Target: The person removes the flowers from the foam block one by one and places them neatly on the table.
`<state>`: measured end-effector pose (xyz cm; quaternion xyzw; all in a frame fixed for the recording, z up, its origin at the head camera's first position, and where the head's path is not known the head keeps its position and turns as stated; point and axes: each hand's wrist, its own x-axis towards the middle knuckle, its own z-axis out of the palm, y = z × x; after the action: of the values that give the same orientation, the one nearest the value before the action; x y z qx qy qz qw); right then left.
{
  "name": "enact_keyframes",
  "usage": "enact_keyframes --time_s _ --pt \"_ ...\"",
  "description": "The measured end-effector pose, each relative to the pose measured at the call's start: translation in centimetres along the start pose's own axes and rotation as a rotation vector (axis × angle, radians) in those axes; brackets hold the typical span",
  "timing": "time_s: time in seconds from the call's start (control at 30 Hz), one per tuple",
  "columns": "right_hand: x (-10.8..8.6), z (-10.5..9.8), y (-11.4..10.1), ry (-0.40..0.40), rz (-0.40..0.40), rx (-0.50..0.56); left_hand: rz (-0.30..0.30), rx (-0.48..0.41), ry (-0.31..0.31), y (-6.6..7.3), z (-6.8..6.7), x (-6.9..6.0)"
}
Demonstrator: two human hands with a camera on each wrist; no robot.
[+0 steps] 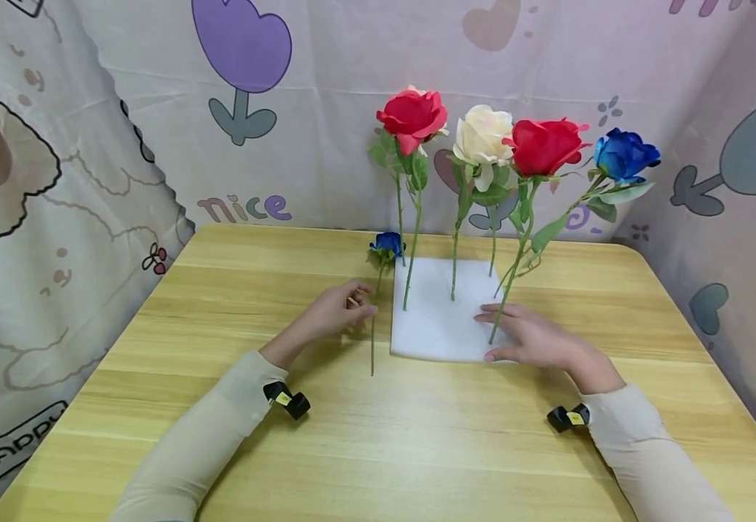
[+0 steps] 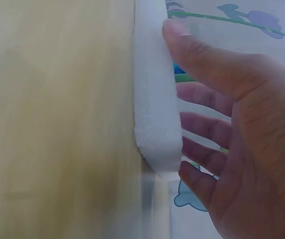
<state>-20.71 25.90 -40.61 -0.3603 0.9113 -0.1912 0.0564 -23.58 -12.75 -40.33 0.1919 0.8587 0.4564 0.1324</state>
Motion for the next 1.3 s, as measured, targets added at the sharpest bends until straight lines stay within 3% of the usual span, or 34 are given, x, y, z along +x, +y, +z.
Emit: enact_keyframes --time_s 0.2,0.37,0.67,0.93,1.3 --pt "0.0 0.0 -0.1 0.017 0.003 -0.028 0.071 0.055 0.035 0.5 0.1 0.7" --pt "0.1 -0.1 -0.2 0.05 -0.023 -0.042 0.092 0.052 0.042 0.5 0.3 1.5" --pt "0.2 -0.3 -0.2 0.013 0.025 -0.008 0.13 -0.008 0.034 0.8 1.0 3.1" --pt "-0.1 0.1 0.2 0.05 -0.017 -0.013 0.14 -0.072 0.013 0.7 1.5 4.2" --pt "0.1 0.0 0.1 0.017 0.025 0.005 0.156 -0.184 -0.02 0.0 1.7 5.6"
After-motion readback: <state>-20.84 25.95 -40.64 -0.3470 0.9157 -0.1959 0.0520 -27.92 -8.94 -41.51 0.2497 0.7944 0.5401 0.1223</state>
